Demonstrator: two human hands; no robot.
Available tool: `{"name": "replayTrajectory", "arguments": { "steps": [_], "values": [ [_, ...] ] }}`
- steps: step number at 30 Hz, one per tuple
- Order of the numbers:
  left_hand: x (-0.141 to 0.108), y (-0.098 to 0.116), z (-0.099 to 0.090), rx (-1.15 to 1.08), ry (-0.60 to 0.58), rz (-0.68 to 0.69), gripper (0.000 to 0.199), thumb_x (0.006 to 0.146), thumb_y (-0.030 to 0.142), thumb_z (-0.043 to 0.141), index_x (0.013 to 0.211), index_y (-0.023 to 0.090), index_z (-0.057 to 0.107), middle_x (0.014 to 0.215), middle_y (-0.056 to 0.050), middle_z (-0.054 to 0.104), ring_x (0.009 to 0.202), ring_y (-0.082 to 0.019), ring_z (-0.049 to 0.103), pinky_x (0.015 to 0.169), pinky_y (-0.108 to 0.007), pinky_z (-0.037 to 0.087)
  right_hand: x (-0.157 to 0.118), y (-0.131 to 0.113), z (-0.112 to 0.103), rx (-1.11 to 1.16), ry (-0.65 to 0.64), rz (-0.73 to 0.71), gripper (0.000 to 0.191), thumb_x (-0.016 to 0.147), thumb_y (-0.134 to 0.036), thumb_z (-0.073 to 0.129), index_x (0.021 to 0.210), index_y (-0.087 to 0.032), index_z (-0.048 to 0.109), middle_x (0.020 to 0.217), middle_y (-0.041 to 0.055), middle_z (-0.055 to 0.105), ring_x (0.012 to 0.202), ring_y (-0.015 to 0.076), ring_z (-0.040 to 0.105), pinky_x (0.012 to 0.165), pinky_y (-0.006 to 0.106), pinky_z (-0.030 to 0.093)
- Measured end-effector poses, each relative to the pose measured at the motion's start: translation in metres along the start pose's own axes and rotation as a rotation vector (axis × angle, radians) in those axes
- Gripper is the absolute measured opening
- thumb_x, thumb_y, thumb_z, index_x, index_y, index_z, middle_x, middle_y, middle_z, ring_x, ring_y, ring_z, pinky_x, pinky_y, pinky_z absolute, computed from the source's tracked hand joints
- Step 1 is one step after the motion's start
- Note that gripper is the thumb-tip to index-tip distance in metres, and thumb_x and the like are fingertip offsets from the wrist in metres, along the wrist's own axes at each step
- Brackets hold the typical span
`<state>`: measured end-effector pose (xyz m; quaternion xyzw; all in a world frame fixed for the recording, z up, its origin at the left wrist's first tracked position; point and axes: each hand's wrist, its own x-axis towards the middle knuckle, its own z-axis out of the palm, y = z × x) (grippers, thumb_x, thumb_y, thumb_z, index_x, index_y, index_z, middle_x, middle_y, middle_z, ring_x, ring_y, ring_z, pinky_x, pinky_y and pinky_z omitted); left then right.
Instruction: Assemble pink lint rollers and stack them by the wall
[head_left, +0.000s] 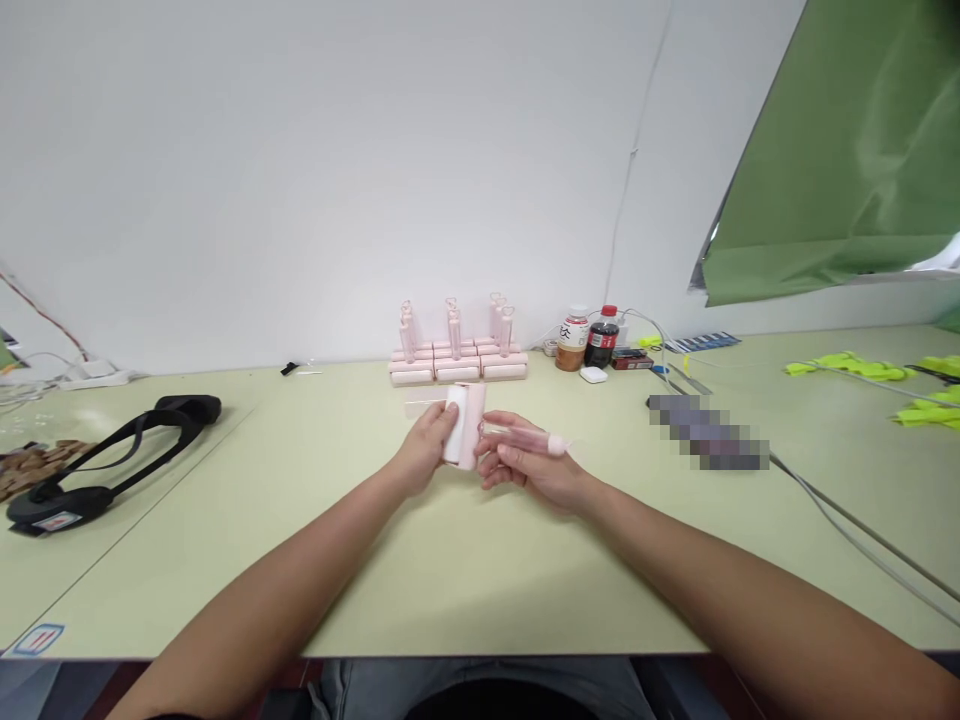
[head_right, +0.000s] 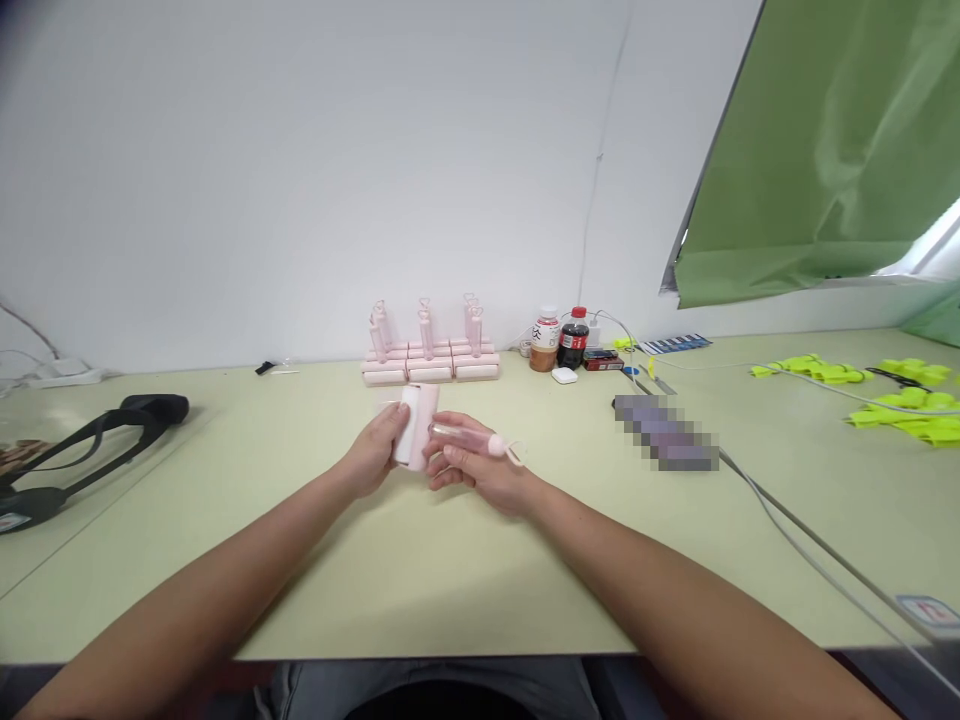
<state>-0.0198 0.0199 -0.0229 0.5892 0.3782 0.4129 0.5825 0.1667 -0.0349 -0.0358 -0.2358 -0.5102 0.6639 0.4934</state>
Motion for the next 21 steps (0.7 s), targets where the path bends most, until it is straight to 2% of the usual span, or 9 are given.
{"name": "replayTrajectory", "arguments": {
  "steps": [2, 5, 8, 10, 13, 15, 18, 21],
  "values": [
    [-0.012, 0.004, 0.007, -0.062, -0.076, 0.004, 0.054, 0.076, 0.065, 0.061, 0.1, 0.017, 0.054, 0.077, -0.002, 0.062, 0.059, -0.013, 0.055, 0.053, -0.024, 0.039, 0.0, 0.0, -0.001, -0.056, -0.056, 0.055, 0.049, 0.076, -0.036, 0.076, 0.119, -0.023, 0.055, 0.085, 0.0016, 0.069, 0.066, 0.0159, 0.068, 0.07, 0.037, 0.058],
    [-0.018, 0.009, 0.007, -0.05, -0.148, 0.014, 0.05, 0.073, 0.059, 0.067, 0.096, 0.016, 0.056, 0.076, -0.002, 0.062, 0.062, -0.013, 0.055, 0.055, -0.023, 0.039, 0.005, -0.004, -0.01, -0.115, 0.075, 0.031, 0.032, 0.075, -0.04, 0.074, 0.096, -0.02, 0.061, 0.068, -0.0027, 0.062, 0.05, 0.0117, 0.06, 0.056, 0.031, 0.054],
    [-0.018, 0.009, 0.006, 0.078, -0.199, -0.001, 0.05, 0.072, 0.052, 0.071, 0.104, 0.016, 0.058, 0.084, -0.004, 0.065, 0.069, -0.016, 0.058, 0.058, -0.024, 0.041, 0.01, -0.012, -0.019, -0.112, 0.231, -0.05, 0.029, 0.075, -0.041, 0.072, 0.091, -0.021, 0.06, 0.081, -0.0019, 0.061, 0.056, 0.0101, 0.057, 0.048, 0.025, 0.049],
    [-0.02, 0.008, 0.01, 0.205, -0.252, -0.005, 0.048, 0.072, 0.047, 0.072, 0.107, 0.016, 0.06, 0.092, -0.005, 0.067, 0.076, -0.018, 0.061, 0.062, -0.026, 0.044, 0.011, -0.016, -0.022, -0.192, 0.229, -0.028, 0.033, 0.073, -0.041, 0.073, 0.096, -0.021, 0.06, 0.086, -0.0014, 0.06, 0.06, 0.01, 0.056, 0.045, 0.023, 0.046],
    [-0.021, 0.006, 0.015, 0.375, -0.314, -0.032, 0.043, 0.074, 0.046, 0.069, 0.104, 0.016, 0.063, 0.096, -0.006, 0.069, 0.08, -0.021, 0.064, 0.066, -0.028, 0.047, 0.011, -0.018, -0.025, -0.385, 0.184, 0.072, 0.034, 0.068, -0.037, 0.077, 0.091, -0.018, 0.06, 0.077, -0.0029, 0.056, 0.057, 0.0096, 0.053, 0.043, 0.022, 0.042],
    [-0.019, 0.003, 0.014, 0.488, -0.269, -0.035, 0.043, 0.074, 0.049, 0.068, 0.102, 0.017, 0.065, 0.096, -0.005, 0.07, 0.082, -0.022, 0.065, 0.066, -0.029, 0.047, 0.011, -0.015, -0.028, -0.421, 0.168, 0.123, 0.035, 0.066, -0.034, 0.079, 0.087, -0.018, 0.057, 0.073, -0.0046, 0.054, 0.054, 0.0089, 0.052, 0.043, 0.021, 0.041],
    [-0.012, -0.003, 0.006, 0.618, -0.158, 0.022, 0.043, 0.073, 0.05, 0.068, 0.102, 0.018, 0.067, 0.099, -0.004, 0.07, 0.087, -0.023, 0.065, 0.071, -0.03, 0.047, 0.015, -0.005, -0.033, -0.355, 0.168, 0.167, 0.04, 0.061, -0.031, 0.082, 0.087, -0.019, 0.053, 0.068, -0.0074, 0.053, 0.05, 0.0072, 0.05, 0.042, 0.02, 0.041],
    [-0.003, -0.01, -0.005, 0.661, -0.151, 0.074, 0.044, 0.074, 0.051, 0.067, 0.102, 0.018, 0.068, 0.099, -0.004, 0.07, 0.088, -0.022, 0.064, 0.074, -0.029, 0.047, 0.021, 0.006, -0.038, -0.276, 0.18, 0.208, 0.043, 0.058, -0.03, 0.084, 0.082, -0.02, 0.05, 0.063, -0.0088, 0.052, 0.046, 0.0062, 0.048, 0.041, 0.02, 0.041]
  ]
}}
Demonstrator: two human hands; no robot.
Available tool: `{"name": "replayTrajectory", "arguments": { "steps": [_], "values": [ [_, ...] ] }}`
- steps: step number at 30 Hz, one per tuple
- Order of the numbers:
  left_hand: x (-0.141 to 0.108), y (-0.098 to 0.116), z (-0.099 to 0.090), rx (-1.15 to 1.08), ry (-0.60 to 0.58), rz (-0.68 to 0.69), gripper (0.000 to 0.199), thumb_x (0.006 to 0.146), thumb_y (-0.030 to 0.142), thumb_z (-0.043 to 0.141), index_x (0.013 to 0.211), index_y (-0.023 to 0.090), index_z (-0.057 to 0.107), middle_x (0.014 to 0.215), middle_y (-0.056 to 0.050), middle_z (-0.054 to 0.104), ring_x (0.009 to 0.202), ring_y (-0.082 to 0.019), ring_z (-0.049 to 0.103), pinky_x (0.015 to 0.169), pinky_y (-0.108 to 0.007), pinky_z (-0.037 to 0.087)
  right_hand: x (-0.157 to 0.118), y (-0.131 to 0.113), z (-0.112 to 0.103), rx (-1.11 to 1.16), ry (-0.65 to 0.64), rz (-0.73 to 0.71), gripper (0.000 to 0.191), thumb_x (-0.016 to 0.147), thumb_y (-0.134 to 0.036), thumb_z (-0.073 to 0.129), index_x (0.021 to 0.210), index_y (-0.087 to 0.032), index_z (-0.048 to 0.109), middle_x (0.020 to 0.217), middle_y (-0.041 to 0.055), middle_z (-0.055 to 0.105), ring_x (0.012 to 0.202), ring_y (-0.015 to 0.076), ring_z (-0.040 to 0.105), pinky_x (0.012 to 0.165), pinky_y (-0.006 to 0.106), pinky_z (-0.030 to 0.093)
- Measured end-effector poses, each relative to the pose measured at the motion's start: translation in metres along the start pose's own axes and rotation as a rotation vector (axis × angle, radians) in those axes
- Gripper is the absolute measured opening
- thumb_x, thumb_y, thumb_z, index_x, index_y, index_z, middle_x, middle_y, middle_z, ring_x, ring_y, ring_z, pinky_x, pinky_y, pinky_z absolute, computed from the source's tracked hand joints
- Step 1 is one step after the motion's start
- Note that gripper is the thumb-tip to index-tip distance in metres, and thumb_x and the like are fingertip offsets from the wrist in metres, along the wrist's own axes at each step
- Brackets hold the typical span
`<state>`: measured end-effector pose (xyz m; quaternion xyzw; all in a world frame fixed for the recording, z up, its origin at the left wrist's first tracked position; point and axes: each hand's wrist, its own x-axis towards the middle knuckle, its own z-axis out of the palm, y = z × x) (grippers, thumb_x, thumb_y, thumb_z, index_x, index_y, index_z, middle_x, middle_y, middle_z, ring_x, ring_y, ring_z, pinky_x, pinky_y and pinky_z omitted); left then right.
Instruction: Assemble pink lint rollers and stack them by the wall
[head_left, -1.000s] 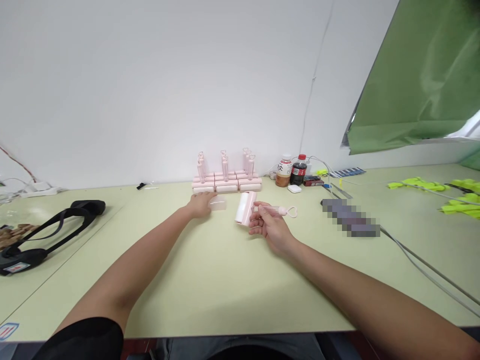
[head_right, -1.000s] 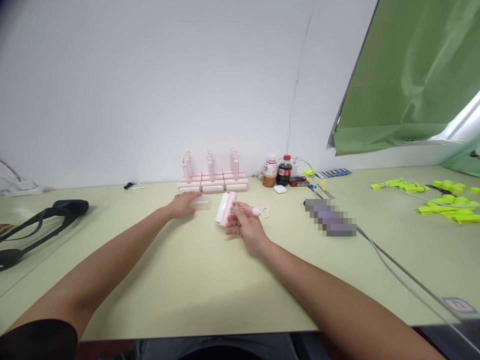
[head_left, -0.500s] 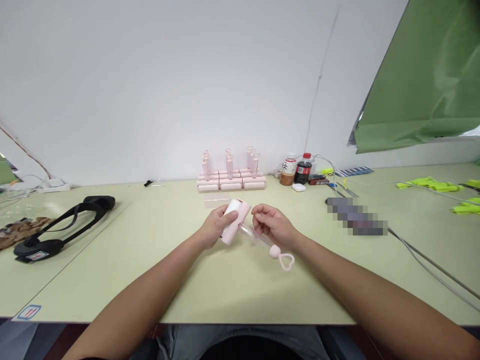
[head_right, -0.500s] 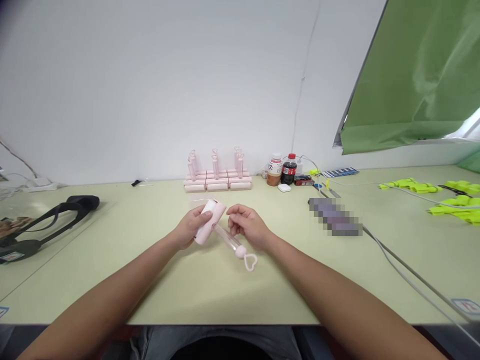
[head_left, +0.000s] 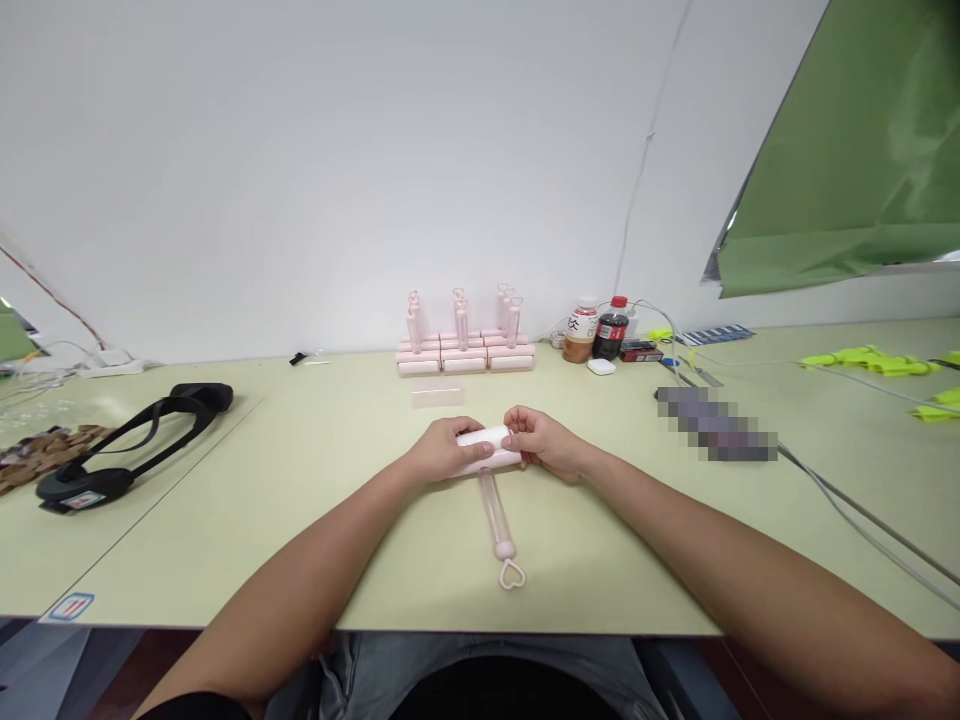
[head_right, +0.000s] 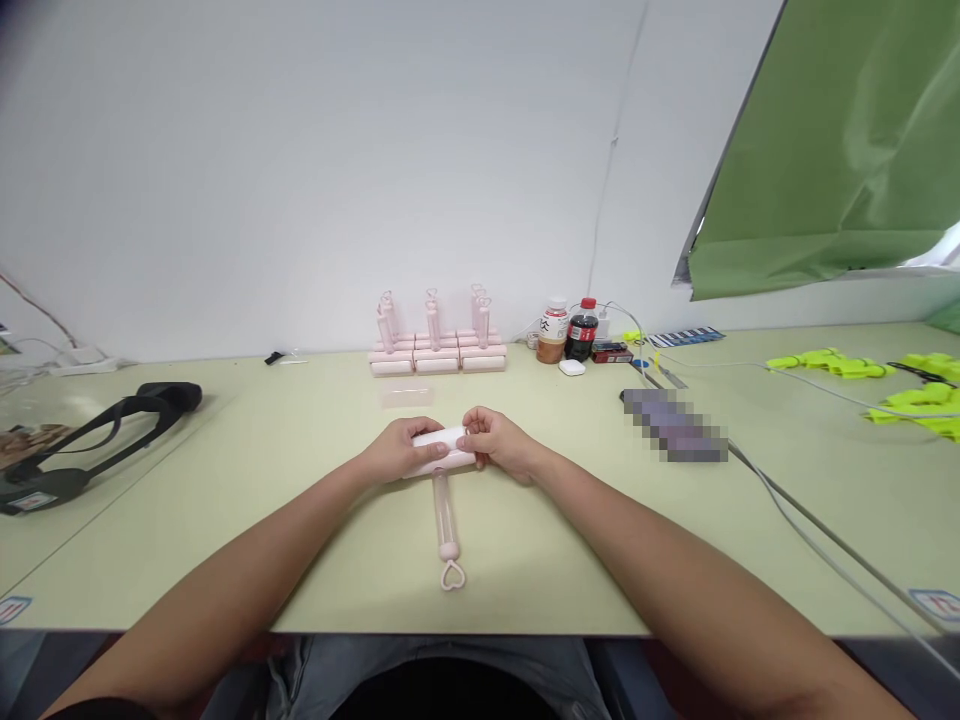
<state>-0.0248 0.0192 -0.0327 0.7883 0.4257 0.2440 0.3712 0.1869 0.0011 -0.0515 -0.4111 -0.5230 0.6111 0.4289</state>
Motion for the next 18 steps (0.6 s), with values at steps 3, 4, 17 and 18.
{"name": "replayTrajectory", "arguments": {
  "steps": [3, 4, 17, 18],
  "values": [
    [0.006, -0.007, -0.005, 0.038, -0.04, 0.001, 0.046, 0.075, 0.056, 0.063, 0.098, 0.017, 0.07, 0.094, -0.004, 0.07, 0.083, -0.021, 0.063, 0.068, -0.028, 0.046, 0.006, 0.006, 0.001, 0.027, 0.013, 0.031, 0.041, 0.058, -0.031, 0.084, 0.076, -0.019, 0.049, 0.057, -0.0089, 0.052, 0.041, 0.0055, 0.047, 0.039, 0.018, 0.038],
    [0.007, -0.008, -0.006, 0.047, -0.057, 0.005, 0.047, 0.075, 0.058, 0.062, 0.096, 0.017, 0.071, 0.092, -0.004, 0.07, 0.082, -0.021, 0.063, 0.066, -0.028, 0.046, 0.007, 0.006, 0.001, 0.031, 0.014, 0.035, 0.041, 0.059, -0.031, 0.083, 0.075, -0.019, 0.048, 0.055, -0.0088, 0.052, 0.04, 0.0054, 0.047, 0.038, 0.018, 0.036],
    [0.015, -0.017, -0.004, 0.016, 0.025, 0.025, 0.039, 0.076, 0.054, 0.062, 0.086, 0.017, 0.071, 0.082, -0.004, 0.069, 0.074, -0.021, 0.061, 0.063, -0.028, 0.042, 0.011, 0.006, 0.011, -0.067, 0.129, -0.024, 0.031, 0.064, -0.03, 0.073, 0.064, -0.021, 0.043, 0.041, -0.0092, 0.046, 0.029, 0.0065, 0.04, 0.03, 0.018, 0.025],
    [0.015, -0.017, -0.003, 0.014, 0.035, 0.008, 0.038, 0.076, 0.053, 0.062, 0.087, 0.017, 0.07, 0.082, -0.004, 0.069, 0.074, -0.021, 0.061, 0.064, -0.028, 0.042, 0.01, 0.006, 0.011, -0.094, 0.138, -0.042, 0.029, 0.065, -0.029, 0.072, 0.064, -0.021, 0.044, 0.041, -0.0091, 0.047, 0.03, 0.0067, 0.041, 0.031, 0.018, 0.027]
  ]
}}
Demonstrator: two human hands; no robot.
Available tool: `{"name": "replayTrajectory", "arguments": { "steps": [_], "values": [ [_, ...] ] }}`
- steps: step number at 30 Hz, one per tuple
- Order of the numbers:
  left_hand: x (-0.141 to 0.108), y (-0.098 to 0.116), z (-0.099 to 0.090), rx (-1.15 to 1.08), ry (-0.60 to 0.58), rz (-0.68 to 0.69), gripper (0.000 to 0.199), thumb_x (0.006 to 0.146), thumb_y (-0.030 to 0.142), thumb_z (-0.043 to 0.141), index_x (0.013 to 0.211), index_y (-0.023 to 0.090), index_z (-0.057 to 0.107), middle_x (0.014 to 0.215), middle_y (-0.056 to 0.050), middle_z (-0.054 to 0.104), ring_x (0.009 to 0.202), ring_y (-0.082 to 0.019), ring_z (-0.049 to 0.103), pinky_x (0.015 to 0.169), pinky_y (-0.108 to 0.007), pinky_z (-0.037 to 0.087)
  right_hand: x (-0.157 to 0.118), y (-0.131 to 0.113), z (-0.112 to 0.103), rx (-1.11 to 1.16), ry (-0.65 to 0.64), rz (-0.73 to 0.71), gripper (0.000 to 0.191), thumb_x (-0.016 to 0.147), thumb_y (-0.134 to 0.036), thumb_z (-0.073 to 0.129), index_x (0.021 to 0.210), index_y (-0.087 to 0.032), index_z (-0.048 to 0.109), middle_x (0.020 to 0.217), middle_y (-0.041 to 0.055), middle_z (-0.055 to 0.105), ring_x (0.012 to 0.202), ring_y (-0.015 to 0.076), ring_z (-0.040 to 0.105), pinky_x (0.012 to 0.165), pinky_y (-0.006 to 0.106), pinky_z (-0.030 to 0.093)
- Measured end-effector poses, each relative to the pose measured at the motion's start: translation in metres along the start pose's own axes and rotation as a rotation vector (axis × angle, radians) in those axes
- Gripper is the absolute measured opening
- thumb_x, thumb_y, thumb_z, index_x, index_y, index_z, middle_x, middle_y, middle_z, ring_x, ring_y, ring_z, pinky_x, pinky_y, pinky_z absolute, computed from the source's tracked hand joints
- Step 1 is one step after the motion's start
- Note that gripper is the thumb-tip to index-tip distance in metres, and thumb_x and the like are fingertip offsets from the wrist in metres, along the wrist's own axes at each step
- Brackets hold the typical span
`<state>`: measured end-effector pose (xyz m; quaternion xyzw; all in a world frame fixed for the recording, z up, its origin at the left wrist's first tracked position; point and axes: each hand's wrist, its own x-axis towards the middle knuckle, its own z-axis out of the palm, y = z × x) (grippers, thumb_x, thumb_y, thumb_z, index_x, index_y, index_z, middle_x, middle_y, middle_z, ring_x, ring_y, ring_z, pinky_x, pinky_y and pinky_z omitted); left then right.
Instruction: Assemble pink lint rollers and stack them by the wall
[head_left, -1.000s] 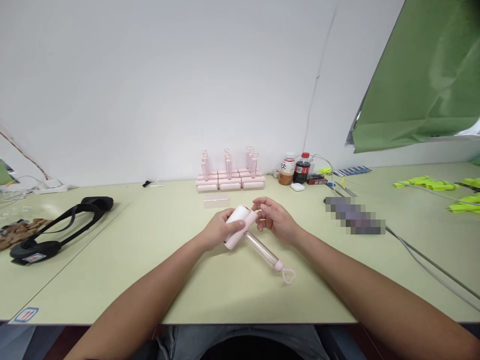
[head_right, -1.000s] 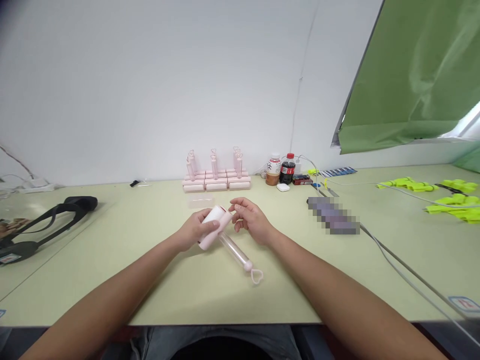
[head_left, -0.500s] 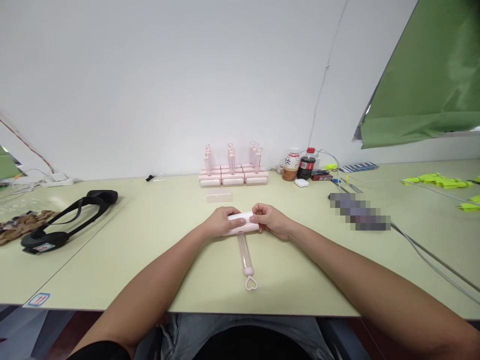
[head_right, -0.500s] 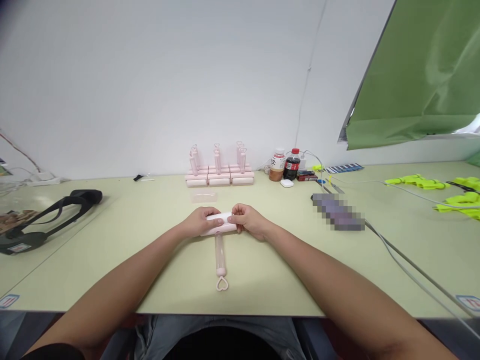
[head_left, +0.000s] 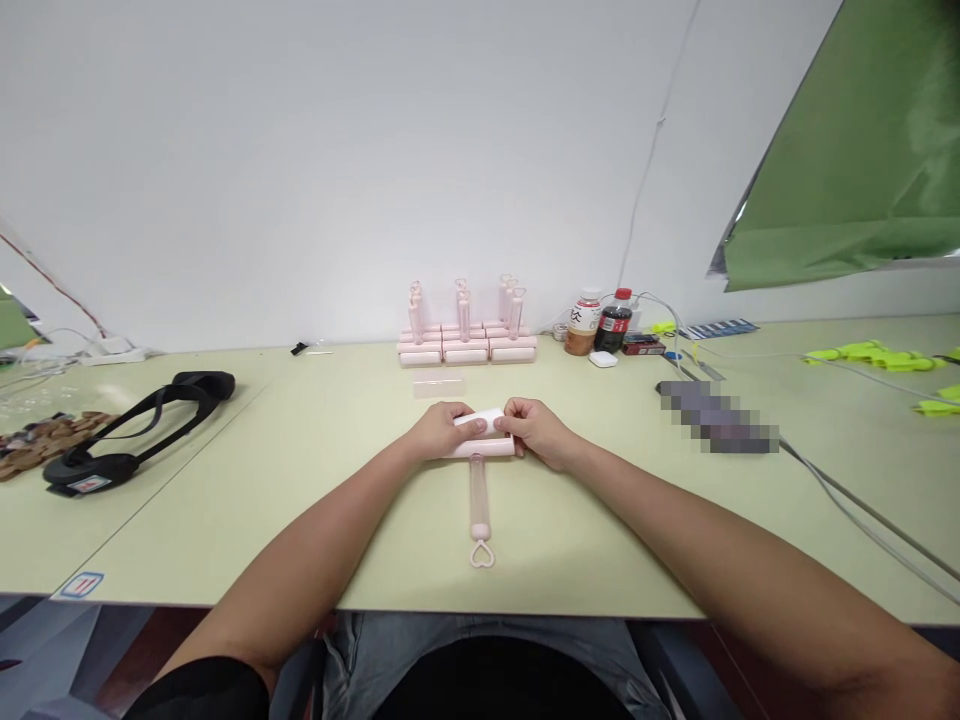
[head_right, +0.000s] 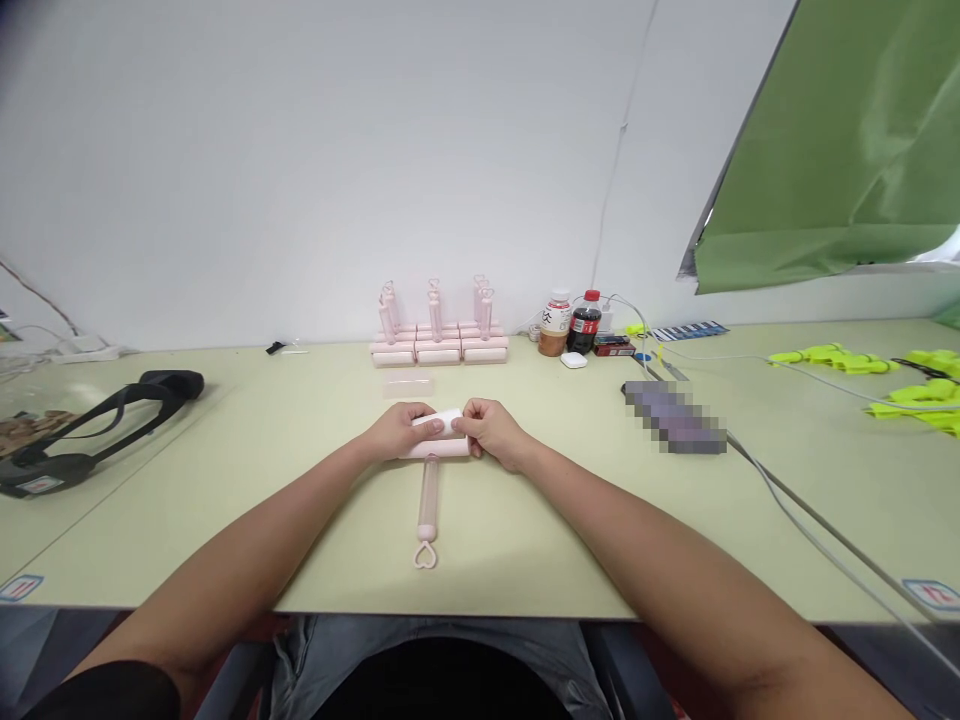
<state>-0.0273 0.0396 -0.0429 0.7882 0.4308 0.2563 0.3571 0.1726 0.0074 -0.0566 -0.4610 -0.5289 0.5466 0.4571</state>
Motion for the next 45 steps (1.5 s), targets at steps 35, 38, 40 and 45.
{"name": "replayTrajectory", "arguments": {
  "steps": [35, 38, 40, 45],
  "values": [
    [0.005, -0.023, 0.004, -0.534, 0.266, -0.016, 0.053, 0.057, 0.035, 0.082, 0.09, 0.02, 0.044, 0.077, 0.004, 0.054, 0.066, -0.012, 0.055, 0.057, -0.024, 0.046, 0.005, 0.003, -0.016, -0.245, 0.112, -0.021, 0.029, 0.065, -0.013, 0.063, 0.094, -0.019, 0.067, 0.074, -0.0005, 0.063, 0.057, 0.0113, 0.053, 0.039, 0.019, 0.042],
    [0.004, -0.021, 0.003, -0.542, 0.261, -0.024, 0.053, 0.056, 0.036, 0.083, 0.089, 0.021, 0.044, 0.076, 0.004, 0.054, 0.065, -0.011, 0.055, 0.057, -0.024, 0.046, 0.006, 0.003, -0.016, -0.248, 0.12, -0.015, 0.028, 0.065, -0.013, 0.062, 0.092, -0.019, 0.066, 0.069, -0.0008, 0.061, 0.059, 0.0125, 0.055, 0.039, 0.018, 0.041],
    [0.004, -0.021, 0.003, -0.537, 0.26, -0.021, 0.052, 0.056, 0.035, 0.083, 0.087, 0.021, 0.044, 0.075, 0.005, 0.054, 0.063, -0.011, 0.054, 0.056, -0.024, 0.046, 0.006, 0.003, -0.016, -0.264, 0.118, -0.014, 0.025, 0.066, -0.014, 0.061, 0.09, -0.019, 0.066, 0.066, -0.001, 0.059, 0.057, 0.0122, 0.054, 0.039, 0.019, 0.041],
    [0.002, -0.02, 0.002, -0.52, 0.246, -0.015, 0.051, 0.057, 0.037, 0.083, 0.084, 0.021, 0.042, 0.072, 0.006, 0.052, 0.057, -0.01, 0.052, 0.05, -0.024, 0.046, 0.008, 0.006, -0.017, -0.359, 0.14, -0.02, 0.026, 0.068, -0.018, 0.061, 0.093, -0.018, 0.068, 0.067, -0.0006, 0.062, 0.048, 0.0104, 0.048, 0.04, 0.022, 0.038]
  ]
}}
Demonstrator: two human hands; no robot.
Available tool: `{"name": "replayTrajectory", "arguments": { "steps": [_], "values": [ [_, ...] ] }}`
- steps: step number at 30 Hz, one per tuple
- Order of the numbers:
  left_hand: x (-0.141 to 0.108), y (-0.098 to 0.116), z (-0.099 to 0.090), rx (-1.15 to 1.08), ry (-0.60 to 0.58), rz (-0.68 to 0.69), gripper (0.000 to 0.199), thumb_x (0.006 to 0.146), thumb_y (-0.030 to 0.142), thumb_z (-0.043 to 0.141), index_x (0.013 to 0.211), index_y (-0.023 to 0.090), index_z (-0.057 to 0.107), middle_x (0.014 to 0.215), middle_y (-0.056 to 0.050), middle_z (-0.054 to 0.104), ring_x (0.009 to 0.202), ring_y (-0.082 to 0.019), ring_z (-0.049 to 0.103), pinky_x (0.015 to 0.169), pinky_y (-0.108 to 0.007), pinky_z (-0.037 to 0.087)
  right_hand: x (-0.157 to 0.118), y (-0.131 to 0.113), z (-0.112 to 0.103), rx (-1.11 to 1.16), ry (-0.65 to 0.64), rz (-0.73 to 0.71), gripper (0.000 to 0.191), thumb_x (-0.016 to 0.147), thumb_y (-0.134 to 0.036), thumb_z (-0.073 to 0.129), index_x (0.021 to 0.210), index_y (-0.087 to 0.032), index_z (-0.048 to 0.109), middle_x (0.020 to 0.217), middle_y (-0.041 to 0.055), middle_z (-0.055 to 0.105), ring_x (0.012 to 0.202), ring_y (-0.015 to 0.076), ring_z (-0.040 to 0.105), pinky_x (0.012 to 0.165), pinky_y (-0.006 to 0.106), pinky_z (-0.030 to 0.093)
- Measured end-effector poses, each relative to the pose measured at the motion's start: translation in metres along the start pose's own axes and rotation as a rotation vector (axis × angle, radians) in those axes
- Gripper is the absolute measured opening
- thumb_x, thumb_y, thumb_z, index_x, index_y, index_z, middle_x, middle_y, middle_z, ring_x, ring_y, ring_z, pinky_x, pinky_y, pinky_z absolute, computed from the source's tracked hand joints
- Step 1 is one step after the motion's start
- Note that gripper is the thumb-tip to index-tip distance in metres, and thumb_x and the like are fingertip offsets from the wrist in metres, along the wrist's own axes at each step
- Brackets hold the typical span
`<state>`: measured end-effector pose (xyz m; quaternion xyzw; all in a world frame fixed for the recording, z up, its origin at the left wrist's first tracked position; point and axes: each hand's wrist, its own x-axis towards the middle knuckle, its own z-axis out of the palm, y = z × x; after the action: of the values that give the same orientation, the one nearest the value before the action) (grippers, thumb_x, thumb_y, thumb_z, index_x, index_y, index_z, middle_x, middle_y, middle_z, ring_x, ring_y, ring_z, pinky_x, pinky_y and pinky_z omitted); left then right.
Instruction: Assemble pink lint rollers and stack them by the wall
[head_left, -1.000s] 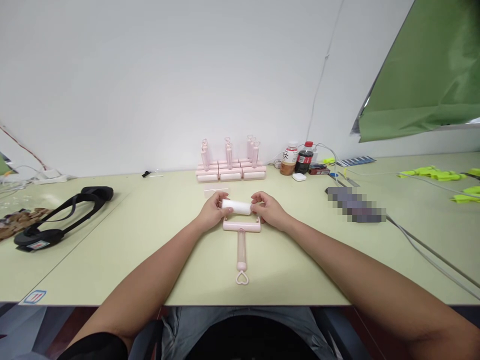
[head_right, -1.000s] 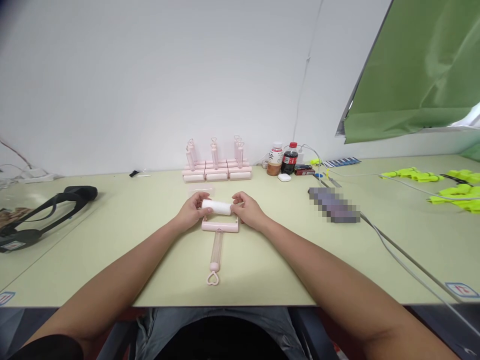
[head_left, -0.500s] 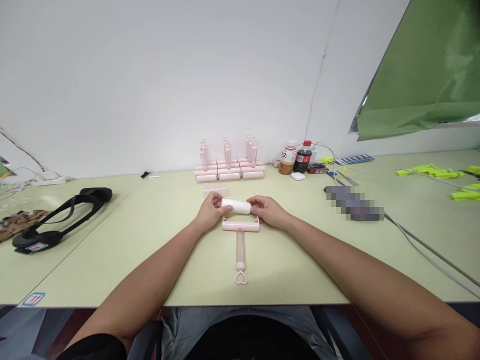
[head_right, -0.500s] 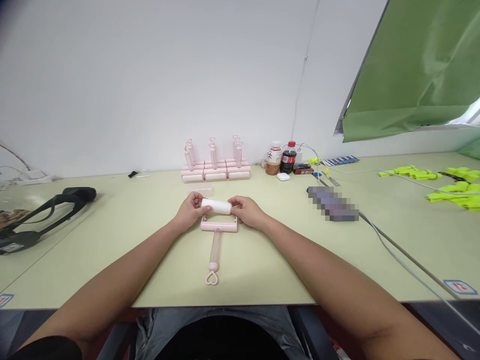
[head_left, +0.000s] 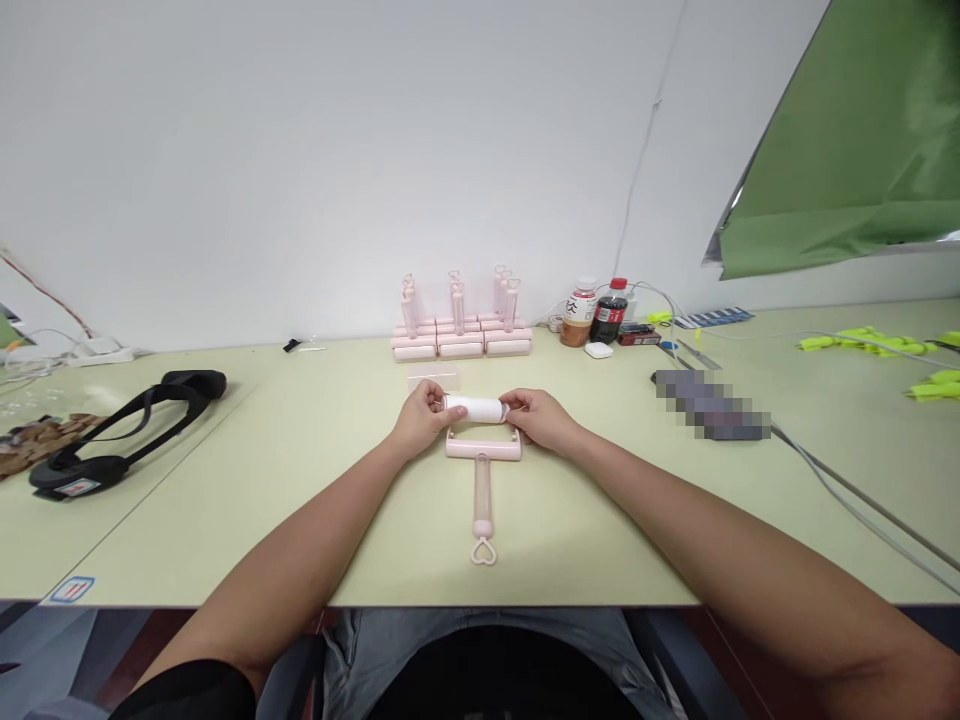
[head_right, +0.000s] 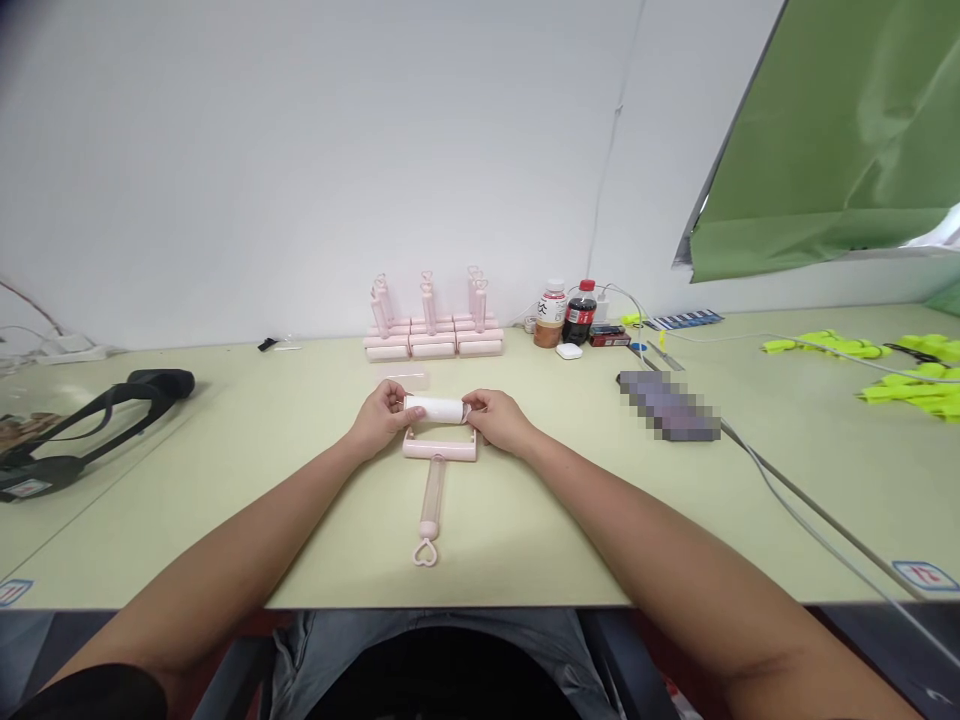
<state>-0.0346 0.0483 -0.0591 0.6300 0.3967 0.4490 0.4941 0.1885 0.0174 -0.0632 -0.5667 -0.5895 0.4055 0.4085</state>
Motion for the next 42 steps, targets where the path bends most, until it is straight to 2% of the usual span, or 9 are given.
{"name": "replayTrajectory", "arguments": {
  "steps": [11, 17, 23, 28, 30, 33, 37, 40, 42],
  "values": [
    [0.002, -0.002, -0.001, -0.02, 0.061, -0.047, 0.058, 0.061, 0.042, 0.082, 0.084, 0.023, 0.033, 0.061, 0.01, 0.051, 0.047, -0.011, 0.054, 0.045, -0.024, 0.044, -0.002, -0.006, -0.005, -0.308, 0.066, -0.091, 0.024, 0.068, -0.015, 0.065, 0.09, -0.019, 0.073, 0.082, 0.0024, 0.069, 0.069, 0.0162, 0.058, 0.066, 0.028, 0.042],
    [0.004, 0.005, 0.0, -0.198, 0.162, -0.123, 0.066, 0.054, 0.047, 0.086, 0.085, 0.023, 0.033, 0.064, 0.008, 0.053, 0.051, -0.014, 0.062, 0.04, -0.021, 0.044, -0.007, -0.01, -0.007, -0.377, -0.001, -0.101, 0.019, 0.077, -0.027, 0.063, 0.089, -0.021, 0.076, 0.089, 0.0029, 0.074, 0.08, 0.0195, 0.063, 0.071, 0.028, 0.045],
    [0.005, 0.007, 0.001, -0.29, 0.166, -0.145, 0.067, 0.056, 0.054, 0.084, 0.084, 0.022, 0.032, 0.074, 0.003, 0.059, 0.056, -0.015, 0.066, 0.042, -0.02, 0.046, -0.008, -0.012, -0.008, -0.416, -0.006, -0.112, 0.027, 0.08, -0.038, 0.062, 0.095, -0.021, 0.076, 0.106, 0.0052, 0.072, 0.092, 0.022, 0.064, 0.082, 0.031, 0.048],
    [0.002, 0.012, 0.005, -0.364, 0.137, -0.162, 0.067, 0.055, 0.052, 0.085, 0.084, 0.022, 0.033, 0.076, 0.002, 0.061, 0.057, -0.015, 0.067, 0.043, -0.02, 0.048, -0.008, -0.011, -0.006, -0.268, 0.093, -0.22, 0.032, 0.074, -0.037, 0.067, 0.101, -0.019, 0.07, 0.116, 0.0076, 0.066, 0.074, 0.016, 0.061, 0.074, 0.031, 0.05],
    [0.0, 0.015, 0.006, -0.366, 0.109, -0.148, 0.066, 0.055, 0.052, 0.085, 0.085, 0.022, 0.034, 0.074, 0.003, 0.061, 0.056, -0.015, 0.067, 0.042, -0.019, 0.047, -0.009, -0.012, -0.005, -0.141, 0.115, -0.278, 0.031, 0.073, -0.039, 0.068, 0.096, -0.019, 0.068, 0.107, 0.0071, 0.067, 0.072, 0.0153, 0.06, 0.07, 0.031, 0.051],
    [-0.003, 0.02, 0.009, -0.327, 0.031, -0.11, 0.064, 0.059, 0.053, 0.083, 0.085, 0.022, 0.033, 0.069, 0.005, 0.059, 0.052, -0.014, 0.065, 0.04, -0.019, 0.045, -0.009, -0.015, -0.003, 0.089, 0.105, -0.252, 0.035, 0.073, -0.046, 0.07, 0.092, -0.018, 0.063, 0.079, 0.0024, 0.064, 0.066, 0.016, 0.061, 0.065, 0.032, 0.052],
    [-0.006, 0.022, 0.013, -0.274, -0.053, -0.075, 0.063, 0.059, 0.053, 0.082, 0.084, 0.022, 0.032, 0.065, 0.006, 0.057, 0.053, -0.015, 0.065, 0.038, -0.018, 0.044, -0.012, -0.024, 0.001, 0.347, 0.114, -0.265, 0.044, 0.065, -0.047, 0.078, 0.09, -0.021, 0.053, 0.082, -0.0015, 0.061, 0.063, 0.0144, 0.063, 0.061, 0.032, 0.055],
    [-0.006, 0.021, 0.016, -0.241, -0.06, -0.025, 0.062, 0.059, 0.052, 0.082, 0.083, 0.022, 0.033, 0.074, 0.004, 0.058, 0.056, -0.016, 0.066, 0.039, -0.02, 0.045, -0.012, -0.034, 0.004, 0.346, 0.114, -0.287, 0.041, 0.065, -0.049, 0.077, 0.083, -0.019, 0.055, 0.077, -0.0017, 0.06, 0.061, 0.0135, 0.062, 0.059, 0.031, 0.055],
    [-0.005, 0.021, 0.017, -0.221, 0.022, 0.028, 0.059, 0.061, 0.052, 0.08, 0.083, 0.022, 0.034, 0.083, 0.003, 0.059, 0.055, -0.012, 0.064, 0.04, -0.02, 0.045, -0.008, -0.042, 0.003, 0.296, 0.132, -0.307, 0.038, 0.066, -0.05, 0.075, 0.074, -0.018, 0.056, 0.069, -0.002, 0.058, 0.06, 0.0135, 0.06, 0.059, 0.031, 0.054]
  ]
}}
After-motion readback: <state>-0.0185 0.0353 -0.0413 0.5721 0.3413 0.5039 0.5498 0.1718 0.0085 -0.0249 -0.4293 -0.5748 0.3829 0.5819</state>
